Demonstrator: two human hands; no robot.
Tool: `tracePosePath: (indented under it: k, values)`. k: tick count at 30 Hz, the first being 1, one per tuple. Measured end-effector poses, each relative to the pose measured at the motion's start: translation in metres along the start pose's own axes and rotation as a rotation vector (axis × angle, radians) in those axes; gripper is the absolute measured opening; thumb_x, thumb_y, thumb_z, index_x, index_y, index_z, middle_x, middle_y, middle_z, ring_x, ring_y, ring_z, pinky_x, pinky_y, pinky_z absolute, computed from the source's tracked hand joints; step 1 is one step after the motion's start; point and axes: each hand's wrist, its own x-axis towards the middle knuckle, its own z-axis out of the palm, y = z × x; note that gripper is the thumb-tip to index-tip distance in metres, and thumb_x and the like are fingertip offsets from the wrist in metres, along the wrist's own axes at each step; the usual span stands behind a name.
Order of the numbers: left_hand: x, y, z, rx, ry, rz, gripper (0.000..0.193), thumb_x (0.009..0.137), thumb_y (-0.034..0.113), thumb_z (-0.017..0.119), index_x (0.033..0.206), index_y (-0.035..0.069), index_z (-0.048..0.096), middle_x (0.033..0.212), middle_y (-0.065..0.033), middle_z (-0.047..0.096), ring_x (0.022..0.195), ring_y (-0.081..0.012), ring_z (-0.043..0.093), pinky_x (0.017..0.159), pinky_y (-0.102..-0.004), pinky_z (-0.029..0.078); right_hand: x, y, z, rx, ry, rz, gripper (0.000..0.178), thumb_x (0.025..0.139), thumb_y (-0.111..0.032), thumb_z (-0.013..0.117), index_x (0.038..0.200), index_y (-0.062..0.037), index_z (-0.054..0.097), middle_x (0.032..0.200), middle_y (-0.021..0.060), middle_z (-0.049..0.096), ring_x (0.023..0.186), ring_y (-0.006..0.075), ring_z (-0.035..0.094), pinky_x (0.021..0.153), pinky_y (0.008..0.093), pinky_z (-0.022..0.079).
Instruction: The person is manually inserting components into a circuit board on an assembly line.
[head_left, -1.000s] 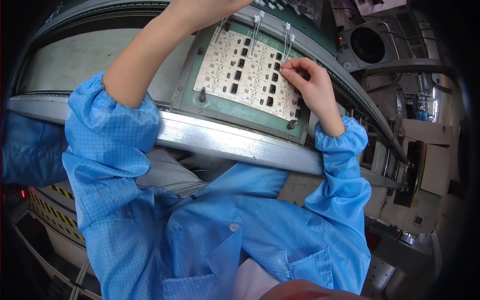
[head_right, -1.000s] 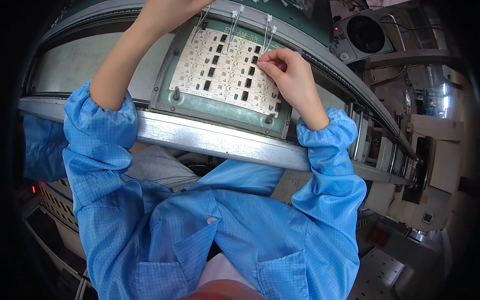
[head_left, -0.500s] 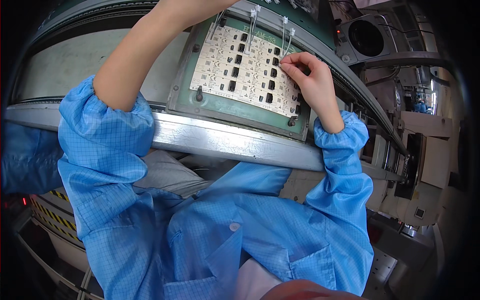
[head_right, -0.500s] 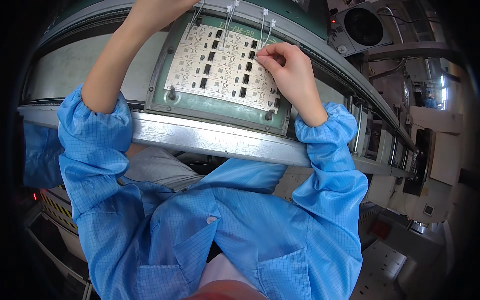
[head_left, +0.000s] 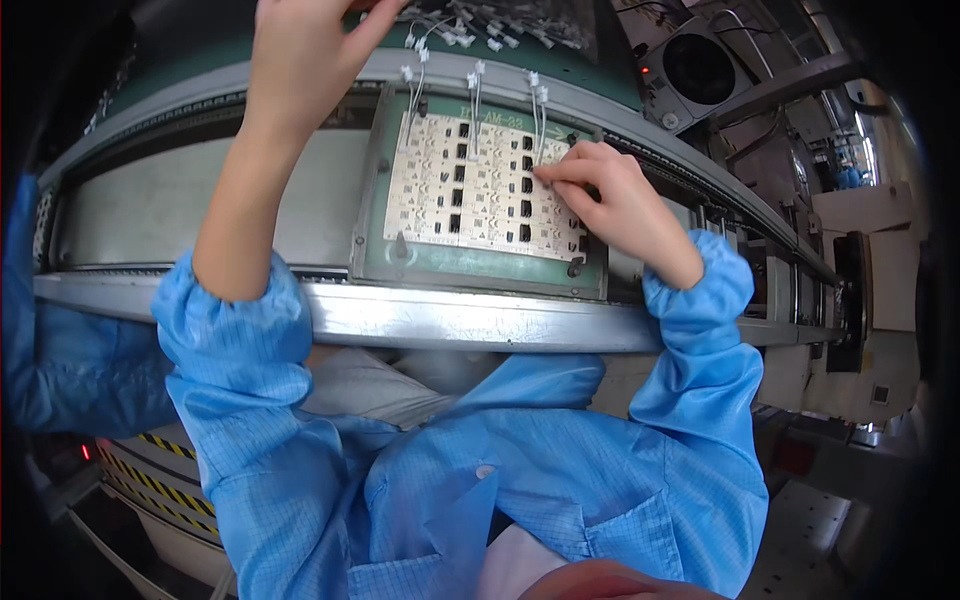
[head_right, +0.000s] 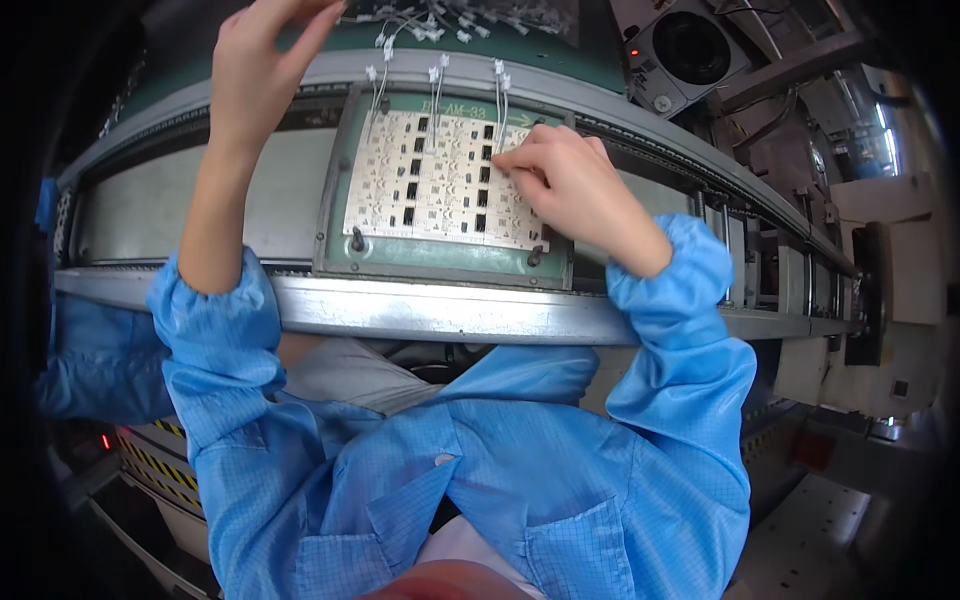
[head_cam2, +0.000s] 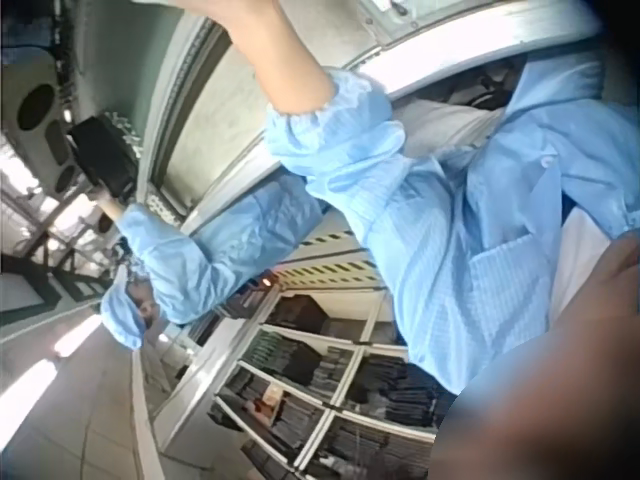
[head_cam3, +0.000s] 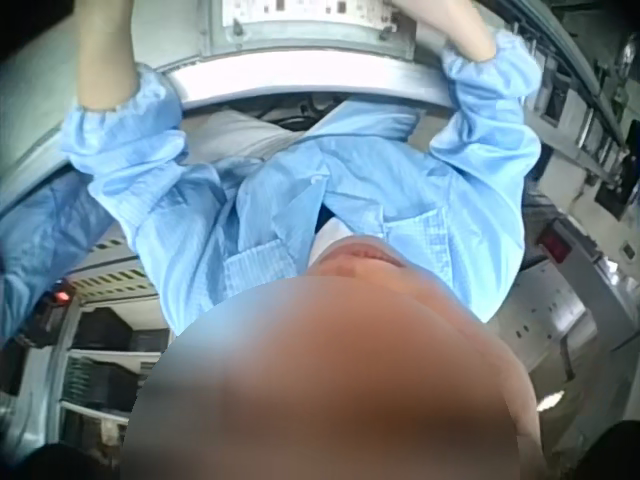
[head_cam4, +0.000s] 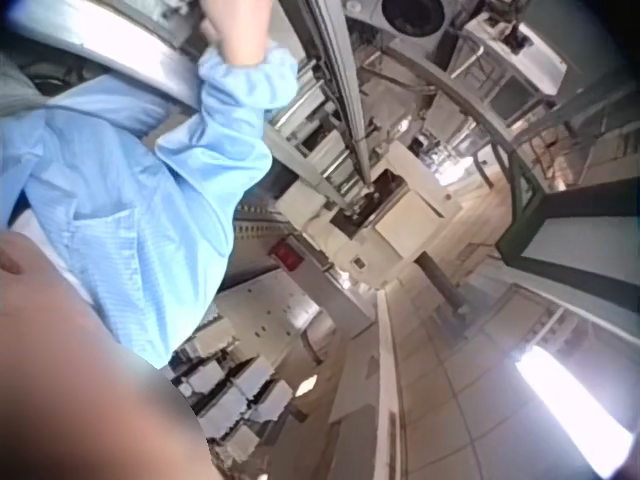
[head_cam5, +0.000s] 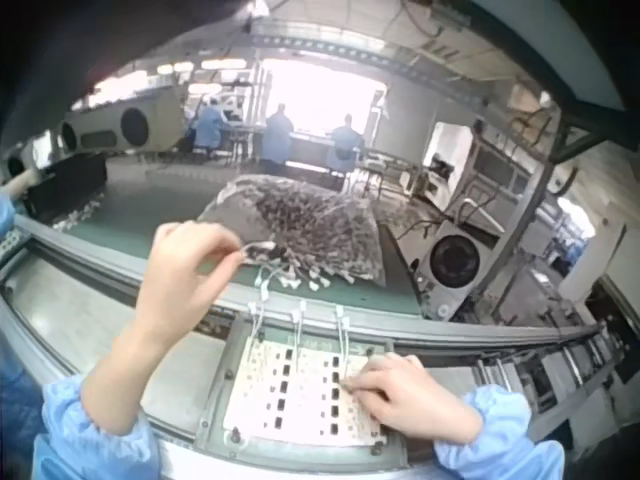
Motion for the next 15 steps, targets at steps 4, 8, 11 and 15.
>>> tracePosePath:
  k: [4,8,11,15]
  values:
    - [-0.023,0.025,-0.006,0.040,-0.032,0.092,0.010,0.086,0.016,0.075,0.090,0.014,0.067,0.081,0.0005,0.066,0.088,-0.0196,0.064,0.088,-0.0407,0.041,0.050,0.023,-0.011,-0.129,0.190,0.036,0.021,0.095,-0.017,0.063,0.107,-0.0019,0.072,0.100,0.0144,0.063,0.095,0.0308,0.064,0.083,0.0400,0.053]
    - [-0.053,0.065,-0.013,0.144,-0.170,0.169,0.012,0.083,0.014,0.076,0.088,0.012,0.065,0.084,-0.0008,0.065,0.086,-0.0214,0.062,0.089,-0.0423,0.041,0.128,0.070,0.007,-0.134,0.352,-0.126,0.025,0.095,-0.020,0.063,0.113,-0.0037,0.070,0.103,0.0157,0.065,0.097,0.0337,0.065,0.086,0.0429,0.052]
    - [-0.073,0.077,-0.016,0.151,-0.230,0.181,0.014,0.080,0.013,0.077,0.087,0.012,0.065,0.081,-0.0014,0.063,0.084,-0.0219,0.062,0.087,-0.0426,0.041,0.176,0.074,0.021,-0.191,0.333,-0.091,0.028,0.093,-0.015,0.063,0.119,-0.0047,0.068,0.105,0.0168,0.066,0.103,0.0353,0.065,0.090,0.0448,0.052]
    - [-0.087,0.073,-0.019,0.016,-0.350,-0.013,0.010,0.082,0.011,0.076,0.086,0.009,0.068,0.082,-0.0028,0.067,0.083,-0.0232,0.063,0.086,-0.0413,0.042,0.202,0.069,0.026,-0.194,0.141,0.078,0.041,0.089,-0.005,0.063,0.130,-0.0064,0.061,0.116,0.0215,0.069,0.113,0.0411,0.064,0.099,0.0474,0.050]
